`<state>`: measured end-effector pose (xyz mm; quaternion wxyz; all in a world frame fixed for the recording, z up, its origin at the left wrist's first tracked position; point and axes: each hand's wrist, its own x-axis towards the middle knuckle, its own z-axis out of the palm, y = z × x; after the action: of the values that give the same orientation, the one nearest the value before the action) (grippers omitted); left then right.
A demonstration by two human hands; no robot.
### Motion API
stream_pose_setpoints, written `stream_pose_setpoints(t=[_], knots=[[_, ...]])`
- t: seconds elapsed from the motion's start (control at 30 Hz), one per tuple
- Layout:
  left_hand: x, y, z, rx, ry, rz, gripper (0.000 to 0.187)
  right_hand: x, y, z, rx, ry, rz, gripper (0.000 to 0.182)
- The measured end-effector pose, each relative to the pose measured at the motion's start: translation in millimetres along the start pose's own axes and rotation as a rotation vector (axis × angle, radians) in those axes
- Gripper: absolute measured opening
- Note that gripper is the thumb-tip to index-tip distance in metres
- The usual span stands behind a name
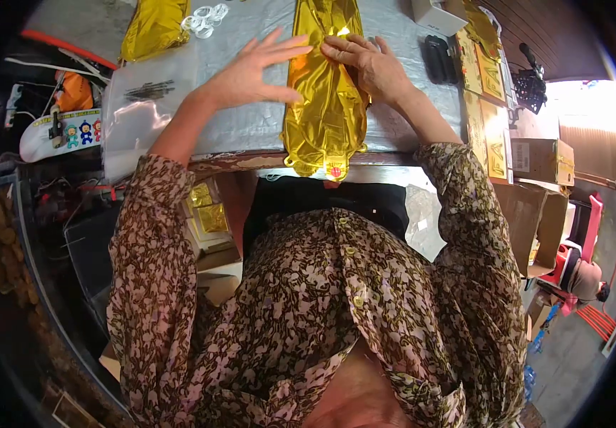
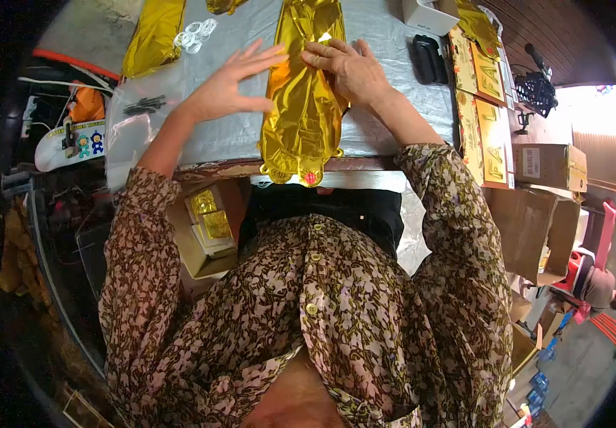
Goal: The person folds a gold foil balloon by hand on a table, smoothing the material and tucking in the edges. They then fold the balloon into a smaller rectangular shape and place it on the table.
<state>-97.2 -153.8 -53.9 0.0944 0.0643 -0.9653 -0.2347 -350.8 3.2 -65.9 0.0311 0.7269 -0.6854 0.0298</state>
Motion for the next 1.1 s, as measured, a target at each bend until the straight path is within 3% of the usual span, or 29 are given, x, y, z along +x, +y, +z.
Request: stream_pose_setpoints(t=[0.03,0.07,0.13,0.33,0.47,0.67,0.8,0.87,0.93,1.0,1.1], knots=[[1,-3,-5,-0.190,0.082,0.013,0.070,0,-1,-1,-0.008,-0.020,0.008,0.062],[0,-4,-8,-0.187,0.080,0.018,0.070,0,-2,-2,-0.014,-0.042,0.016,0.062],[-2,2,-14,0.151,0.123,0.170,0.042,-1,-1,-1,0.025,-0.020,0.014,0.062],[14,7,-17,0.321,0.069,0.406,0.035,-1,-2,-3,0.109,-0.026,0.022,0.064],[25,16,-9,0.311,0.136,0.452,0.036,1,-2,-3,0.113,-0.048,0.042,0.064],[21,9,14,0.249,0.184,0.363,0.037,1,-4,-11,0.127,-0.079,0.048,0.062],[16,6,25,0.068,0.227,0.266,0.039,-2,14,-6,0.230,0.006,-0.013,0.059],[16,3,28,0.005,0.213,0.231,0.043,-8,30,-9,0.702,0.314,-0.132,0.057],[15,6,31,-0.040,0.259,0.175,0.040,-24,45,-20,0.651,0.355,-0.133,0.056],[15,9,33,-0.061,0.276,0.161,0.041,-39,53,-24,0.533,0.214,-0.143,0.056],[17,12,33,-0.123,0.293,0.110,0.041,-58,43,-26,0.381,0.184,-0.060,0.055]])
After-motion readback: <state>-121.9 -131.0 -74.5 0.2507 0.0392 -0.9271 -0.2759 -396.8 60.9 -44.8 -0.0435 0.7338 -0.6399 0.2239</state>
